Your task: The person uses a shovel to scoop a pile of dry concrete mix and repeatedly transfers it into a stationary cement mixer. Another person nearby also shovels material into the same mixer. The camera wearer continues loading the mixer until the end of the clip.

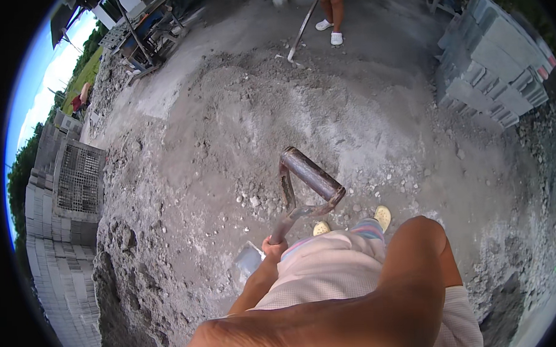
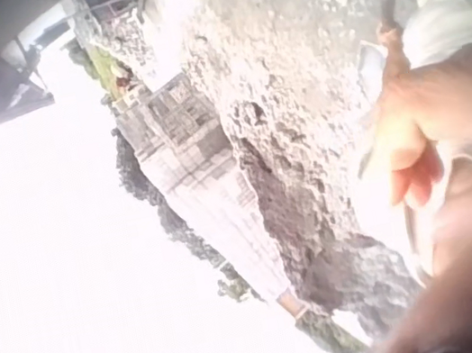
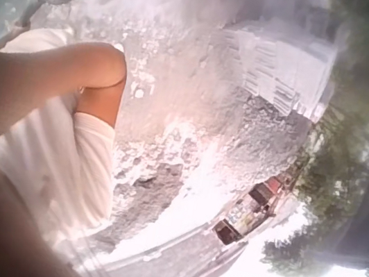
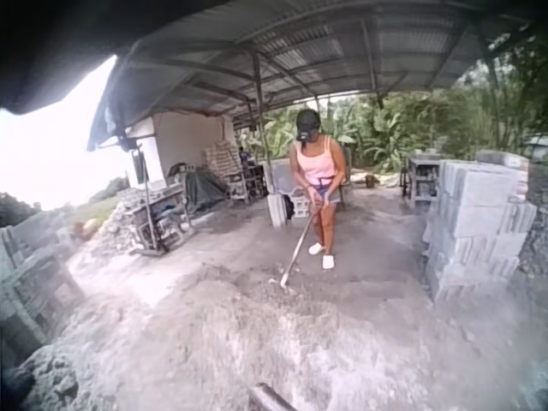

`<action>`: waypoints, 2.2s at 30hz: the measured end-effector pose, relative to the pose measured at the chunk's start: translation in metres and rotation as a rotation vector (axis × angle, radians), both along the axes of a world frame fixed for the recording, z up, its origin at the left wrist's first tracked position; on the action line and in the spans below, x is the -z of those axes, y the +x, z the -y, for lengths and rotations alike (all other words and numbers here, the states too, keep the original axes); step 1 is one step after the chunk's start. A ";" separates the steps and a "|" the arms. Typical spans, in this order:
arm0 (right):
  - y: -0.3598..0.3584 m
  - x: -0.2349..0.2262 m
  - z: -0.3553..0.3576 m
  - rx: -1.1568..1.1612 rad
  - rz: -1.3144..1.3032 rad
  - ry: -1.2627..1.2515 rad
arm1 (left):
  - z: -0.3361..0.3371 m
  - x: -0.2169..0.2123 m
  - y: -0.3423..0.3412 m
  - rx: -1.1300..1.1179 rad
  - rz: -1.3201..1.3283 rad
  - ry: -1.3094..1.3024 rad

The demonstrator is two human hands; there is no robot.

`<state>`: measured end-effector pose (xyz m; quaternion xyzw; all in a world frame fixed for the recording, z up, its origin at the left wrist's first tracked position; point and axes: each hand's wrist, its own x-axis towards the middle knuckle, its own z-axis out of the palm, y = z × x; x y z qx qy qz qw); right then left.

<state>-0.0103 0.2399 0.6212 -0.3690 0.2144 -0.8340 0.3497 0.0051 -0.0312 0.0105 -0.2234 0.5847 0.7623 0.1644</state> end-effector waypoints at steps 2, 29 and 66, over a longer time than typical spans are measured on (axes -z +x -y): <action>-0.005 0.003 -0.007 0.043 -0.093 0.036 | -0.006 -0.001 -0.001 -0.062 -0.038 -0.150; -0.016 0.160 -0.114 1.022 -0.267 1.750 | -0.107 -0.072 -0.012 -0.573 0.680 0.429; 0.290 0.277 -0.388 1.709 2.076 1.131 | -0.588 -0.092 -0.086 0.062 1.153 0.266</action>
